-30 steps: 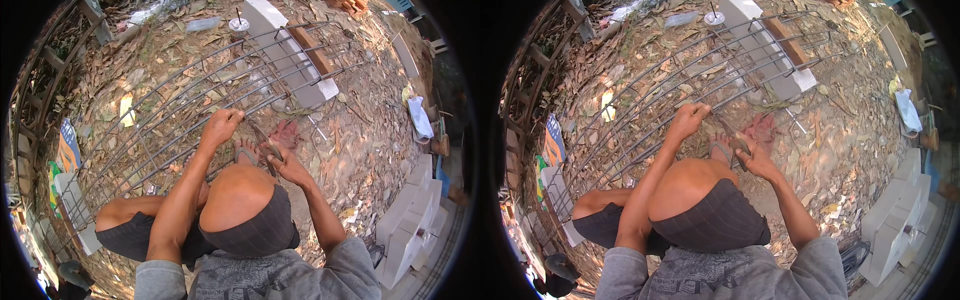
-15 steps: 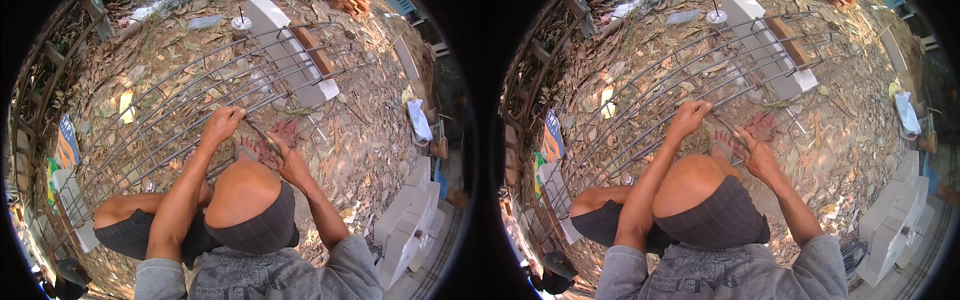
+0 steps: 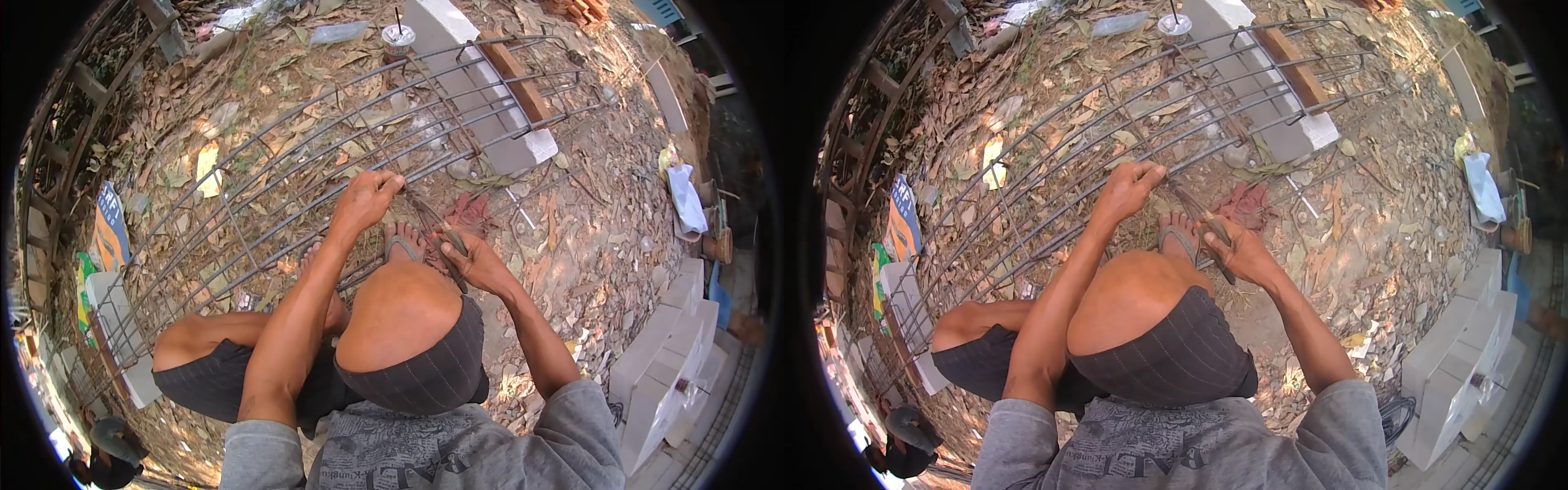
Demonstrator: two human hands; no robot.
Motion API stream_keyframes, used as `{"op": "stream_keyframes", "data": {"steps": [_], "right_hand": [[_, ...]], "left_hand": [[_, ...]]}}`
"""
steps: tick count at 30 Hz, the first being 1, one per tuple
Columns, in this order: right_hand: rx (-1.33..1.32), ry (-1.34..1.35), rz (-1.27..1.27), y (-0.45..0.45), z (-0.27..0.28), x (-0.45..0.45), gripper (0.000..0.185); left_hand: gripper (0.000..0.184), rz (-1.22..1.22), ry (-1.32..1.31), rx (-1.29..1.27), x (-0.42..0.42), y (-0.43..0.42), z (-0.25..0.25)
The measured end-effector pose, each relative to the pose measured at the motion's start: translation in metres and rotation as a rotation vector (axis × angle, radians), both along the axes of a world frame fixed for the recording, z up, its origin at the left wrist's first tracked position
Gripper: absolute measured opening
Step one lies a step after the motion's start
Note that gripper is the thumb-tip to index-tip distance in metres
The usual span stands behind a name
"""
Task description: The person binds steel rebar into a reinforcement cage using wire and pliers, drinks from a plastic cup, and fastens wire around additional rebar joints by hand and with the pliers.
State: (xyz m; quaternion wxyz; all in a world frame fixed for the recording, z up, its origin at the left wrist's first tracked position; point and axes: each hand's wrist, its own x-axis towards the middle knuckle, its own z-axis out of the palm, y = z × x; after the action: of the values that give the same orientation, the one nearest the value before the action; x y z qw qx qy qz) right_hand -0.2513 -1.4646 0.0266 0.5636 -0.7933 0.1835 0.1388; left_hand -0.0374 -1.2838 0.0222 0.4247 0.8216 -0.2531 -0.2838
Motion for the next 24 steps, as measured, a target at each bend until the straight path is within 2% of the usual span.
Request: {"op": "stream_keyframes", "data": {"steps": [7, 10, 13, 16, 19, 22, 24], "right_hand": [[-0.153, 0.035, 0.026, 0.008, 0.021, 0.004, 0.042], [-0.110, -0.018, -0.034, 0.008, 0.015, 0.002, 0.048], [-0.073, -0.186, 0.095, -0.003, -0.004, 0.003, 0.055], [0.527, 0.351, 0.073, -0.020, -0.002, 0.008, 0.047], [0.797, 0.402, 0.039, -0.023, -0.001, 0.013, 0.044], [0.317, 0.277, 0.144, -0.021, 0.013, 0.019, 0.046], [-0.311, -0.060, 0.095, -0.011, 0.006, 0.002, 0.053]], "left_hand": [[0.047, 0.017, 0.009, -0.066, 0.000, -0.001, -0.006], [0.047, 0.021, -0.012, -0.072, -0.001, 0.000, -0.007], [0.048, 0.039, -0.018, -0.076, -0.001, 0.000, -0.009], [0.049, 0.015, -0.037, -0.037, 0.000, -0.002, -0.009], [0.049, 0.017, -0.006, -0.011, 0.002, -0.002, -0.009], [0.048, 0.026, 0.018, -0.051, 0.002, -0.002, -0.008], [0.047, 0.018, 0.025, -0.071, 0.002, -0.002, -0.007]]}}
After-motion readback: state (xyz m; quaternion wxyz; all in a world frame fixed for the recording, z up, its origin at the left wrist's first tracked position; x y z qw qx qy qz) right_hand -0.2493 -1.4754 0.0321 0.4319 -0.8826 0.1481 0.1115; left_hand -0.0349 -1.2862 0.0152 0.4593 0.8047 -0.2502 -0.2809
